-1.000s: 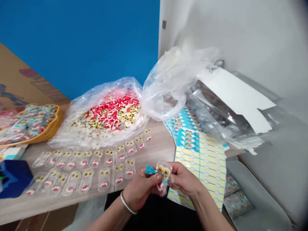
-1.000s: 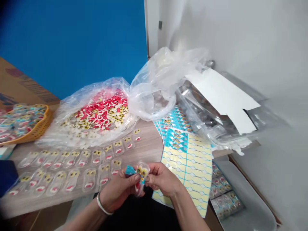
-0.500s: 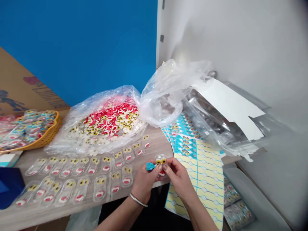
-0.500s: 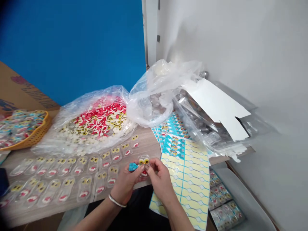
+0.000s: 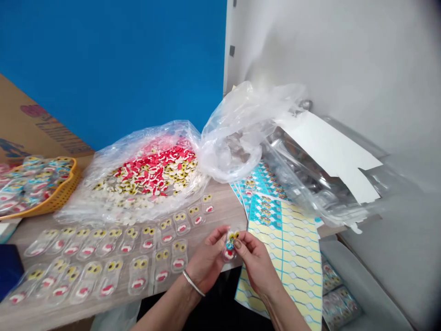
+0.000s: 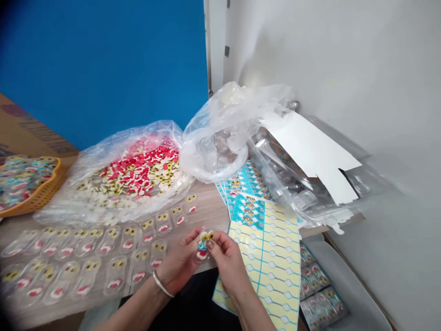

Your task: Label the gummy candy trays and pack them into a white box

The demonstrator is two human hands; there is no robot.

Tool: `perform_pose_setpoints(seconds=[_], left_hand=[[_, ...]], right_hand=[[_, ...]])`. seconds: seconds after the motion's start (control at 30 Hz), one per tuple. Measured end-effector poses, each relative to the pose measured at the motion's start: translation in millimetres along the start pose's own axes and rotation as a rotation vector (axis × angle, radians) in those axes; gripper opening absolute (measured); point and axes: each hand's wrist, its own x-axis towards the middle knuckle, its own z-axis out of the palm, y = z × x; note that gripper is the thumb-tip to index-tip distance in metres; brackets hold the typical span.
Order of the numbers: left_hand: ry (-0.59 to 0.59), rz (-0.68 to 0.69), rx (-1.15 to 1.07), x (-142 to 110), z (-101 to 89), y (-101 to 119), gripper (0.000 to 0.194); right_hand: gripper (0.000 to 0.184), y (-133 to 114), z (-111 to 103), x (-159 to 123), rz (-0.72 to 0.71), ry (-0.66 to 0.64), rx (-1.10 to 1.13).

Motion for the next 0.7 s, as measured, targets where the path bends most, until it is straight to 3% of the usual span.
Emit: perform_pose_setpoints(seconds=[0.17,0.27,0.43,0.47,0.57,0.63,0.7], left_hand=[[0.049,0.164,0.182,4.8,-0.5,1.9,0.026],[0.05,0.236,0.37,17.9,1.3,7.8,0.03],[0.073,0.313,0.751,58.7,12.4,14.6,0.031],[0.096,0.335,0.778,65.5,14.9,11.7,0.034],[0.048,0.442,1.026,76.1,21.7,-5.0,0.029],[-0.027,0.511,1.272,77.2,25.9,-18.2,0.024],[-0.048,0.559,1.442,77.5,30.0,-29.0,0.028]], right_hand=[[0.025,-10.1,0.6,9.0,-0.054,0.044,-0.115],[0.022,-16.8,-8.9,24.7,-0.115,0.096,-0.254],[0.024,-38.3,-40.4,92.9,-0.159,0.205,-0.63],[0.022,-45.6,-47.1,110.5,-0.186,0.271,-0.798],[0.015,-69.7,-63.8,150.8,-0.224,0.362,-0.934],[0.012,-81.7,-73.1,156.0,-0.261,0.401,-0.987],[0.014,-84.3,-83.0,141.0,-0.31,0.433,-1.068]])
